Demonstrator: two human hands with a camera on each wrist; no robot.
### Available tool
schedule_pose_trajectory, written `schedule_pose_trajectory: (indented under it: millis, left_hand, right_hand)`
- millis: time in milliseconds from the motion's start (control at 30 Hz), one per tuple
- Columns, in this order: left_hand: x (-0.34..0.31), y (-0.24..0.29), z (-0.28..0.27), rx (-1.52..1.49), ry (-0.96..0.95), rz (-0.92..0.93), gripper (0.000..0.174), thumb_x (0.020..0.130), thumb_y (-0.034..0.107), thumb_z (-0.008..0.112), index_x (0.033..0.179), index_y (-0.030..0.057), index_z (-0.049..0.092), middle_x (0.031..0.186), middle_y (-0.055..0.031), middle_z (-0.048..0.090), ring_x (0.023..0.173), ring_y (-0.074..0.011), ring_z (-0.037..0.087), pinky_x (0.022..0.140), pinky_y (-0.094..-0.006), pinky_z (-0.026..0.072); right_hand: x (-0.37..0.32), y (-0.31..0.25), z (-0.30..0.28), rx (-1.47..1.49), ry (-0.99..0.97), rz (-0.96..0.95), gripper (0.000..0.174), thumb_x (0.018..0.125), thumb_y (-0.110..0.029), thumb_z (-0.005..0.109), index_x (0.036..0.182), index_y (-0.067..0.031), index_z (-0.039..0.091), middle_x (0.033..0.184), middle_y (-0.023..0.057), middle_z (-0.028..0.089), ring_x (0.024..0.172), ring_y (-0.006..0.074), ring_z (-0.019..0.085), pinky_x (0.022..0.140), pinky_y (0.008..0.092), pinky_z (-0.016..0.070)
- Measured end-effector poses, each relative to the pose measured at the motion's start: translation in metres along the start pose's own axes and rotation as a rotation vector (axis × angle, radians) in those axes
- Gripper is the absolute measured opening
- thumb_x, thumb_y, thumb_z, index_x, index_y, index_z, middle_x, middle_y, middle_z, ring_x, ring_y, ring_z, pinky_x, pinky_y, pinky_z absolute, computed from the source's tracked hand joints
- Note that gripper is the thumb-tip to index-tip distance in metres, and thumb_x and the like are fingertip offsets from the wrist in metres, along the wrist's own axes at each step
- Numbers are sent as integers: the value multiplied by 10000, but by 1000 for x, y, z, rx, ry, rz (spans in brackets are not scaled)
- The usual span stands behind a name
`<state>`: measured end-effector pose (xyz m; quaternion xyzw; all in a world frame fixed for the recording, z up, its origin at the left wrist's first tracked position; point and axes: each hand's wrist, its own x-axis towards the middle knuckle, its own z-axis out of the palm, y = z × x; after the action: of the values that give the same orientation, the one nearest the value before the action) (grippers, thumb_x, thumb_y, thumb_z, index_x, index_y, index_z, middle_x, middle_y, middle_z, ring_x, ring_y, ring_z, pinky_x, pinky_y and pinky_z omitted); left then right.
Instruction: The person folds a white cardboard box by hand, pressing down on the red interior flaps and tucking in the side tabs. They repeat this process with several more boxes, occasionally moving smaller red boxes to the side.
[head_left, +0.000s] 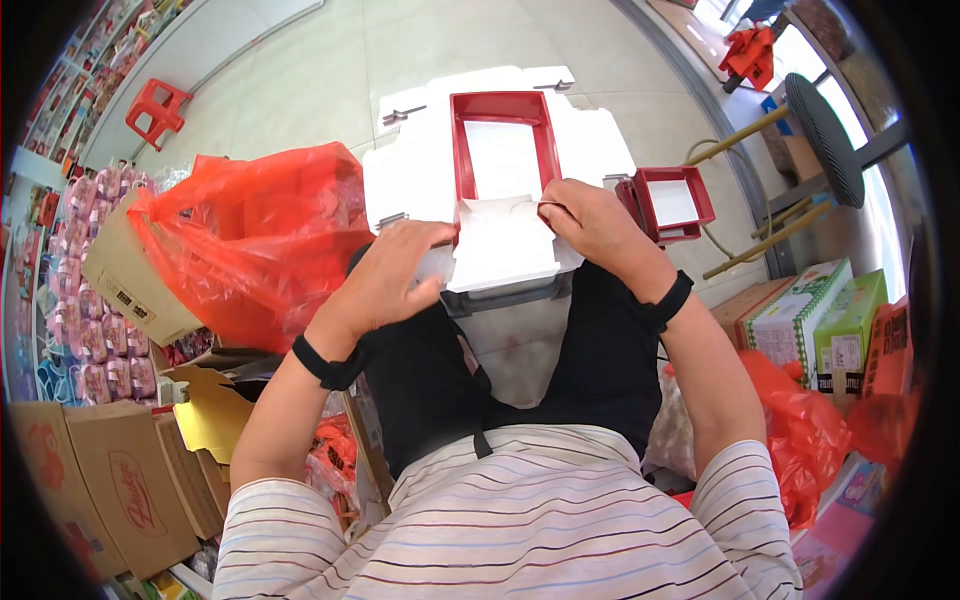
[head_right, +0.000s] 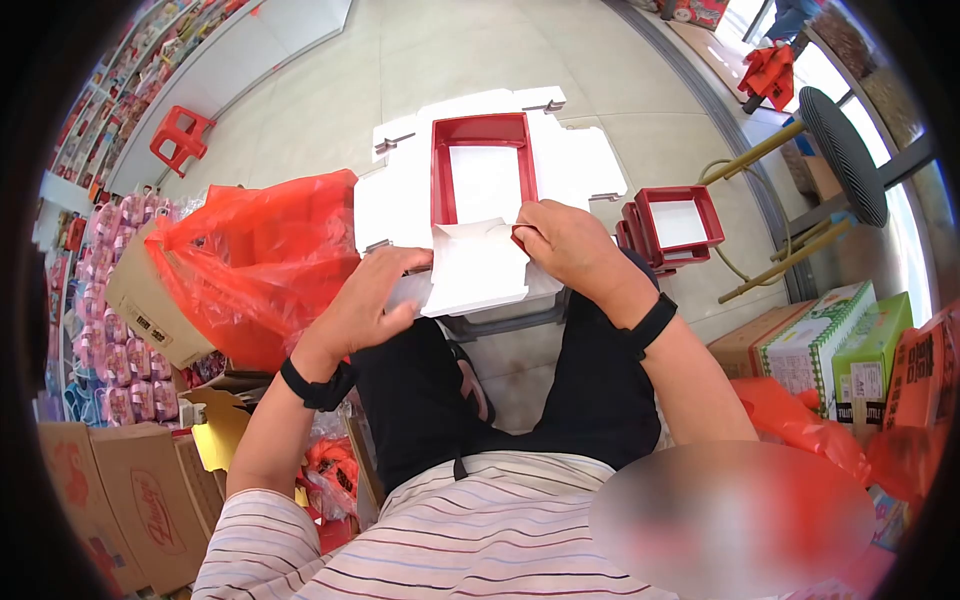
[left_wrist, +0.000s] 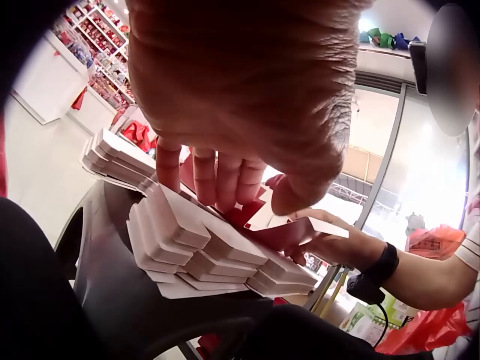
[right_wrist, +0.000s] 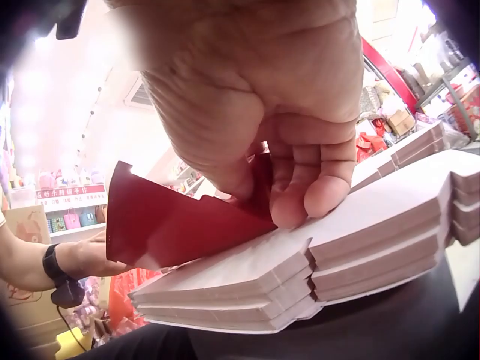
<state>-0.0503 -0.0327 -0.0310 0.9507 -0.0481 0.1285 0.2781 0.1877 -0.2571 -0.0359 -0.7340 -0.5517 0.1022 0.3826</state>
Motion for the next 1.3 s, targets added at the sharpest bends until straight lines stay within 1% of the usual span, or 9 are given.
schedule_pose_trajectory:
  millis: [400, 433, 567, 700, 800, 900, 1000, 1133, 1300]
  left_hand:
    - [12, -3, 17, 224, 75, 83, 468, 714, 72, 805, 1153, 63, 643, 1161, -124, 675, 1101, -350, 635, 949, -451, 483]
    - [9, -8, 20, 230, 78, 95, 465, 715, 75, 806, 1157, 63, 661, 1156, -118, 681, 1097, -346, 641, 951, -454, 487]
    - [20, -8, 17, 201, 153, 151, 351, 790, 68, 786, 1127, 54, 691, 1080, -122, 726, 1008, -347, 692, 897, -458, 532]
    - [30, -11, 13, 83, 78, 103, 388, 757, 66, 829, 1096, 70, 639, 1049, -121, 696, 989, -341, 701, 862, -451, 575]
    - [39, -4, 13, -83, 208, -70, 479, 744, 54, 844, 1185, 90, 659, 1128, -143, 672, 950, -347, 710, 837, -438, 595]
    - [48, -4, 2, -54, 118, -87, 629, 724, 71, 879, 1314, 154, 675, 1224, -144, 643, 1036, -345, 695, 903, -445, 573]
    - [57, -12, -12, 153, 173, 155, 740, 705, 93, 903, 1396, 224, 674, 1314, -139, 614, 1176, -351, 640, 1006, -462, 523]
    - [51, -28, -1, 85, 141, 178, 730, 719, 140, 911, 1407, 179, 671, 1529, -136, 540, 1427, -361, 501, 1168, -463, 422]
    - [43, -30, 5, 93, 91, 160, 848, 709, 132, 906, 1502, 193, 610, 1613, -103, 489, 1513, -359, 418, 1237, -473, 366]
  right_hand:
    - [-3, 9, 6, -136, -34, -109, 93, 997, -105, 615, 983, -19, 649, 915, 186, 634, 878, 370, 662, 783, 453, 554]
    - [-4, 18, 13, -199, -57, -97, 193, 1015, -251, 603, 998, -78, 689, 984, 157, 670, 950, 374, 660, 839, 485, 546]
    - [1, 27, 17, -71, -25, -40, 187, 1002, -237, 594, 963, -67, 661, 953, 173, 676, 950, 403, 664, 820, 500, 535]
    - [2, 19, 8, -68, -49, 10, 206, 1010, -243, 600, 963, -48, 648, 909, 195, 681, 914, 421, 666, 807, 523, 525]
    - [3, 23, 8, -62, -69, 14, 209, 1012, -246, 603, 969, -45, 645, 923, 197, 687, 923, 420, 668, 810, 528, 522]
    - [4, 21, 7, -61, -87, 24, 191, 1003, -232, 608, 971, -47, 645, 939, 194, 692, 928, 423, 671, 816, 530, 524]
    - [4, 24, 6, -47, -54, -10, 144, 972, -183, 608, 970, -49, 658, 949, 191, 699, 940, 429, 675, 833, 528, 531]
    - [3, 16, 1, -13, -41, 19, 123, 925, -126, 591, 971, -71, 691, 935, 202, 710, 921, 441, 685, 811, 531, 549]
    - [2, 3, -11, 34, -81, 45, 132, 970, -136, 608, 950, -30, 683, 873, 186, 699, 850, 414, 679, 761, 475, 541]
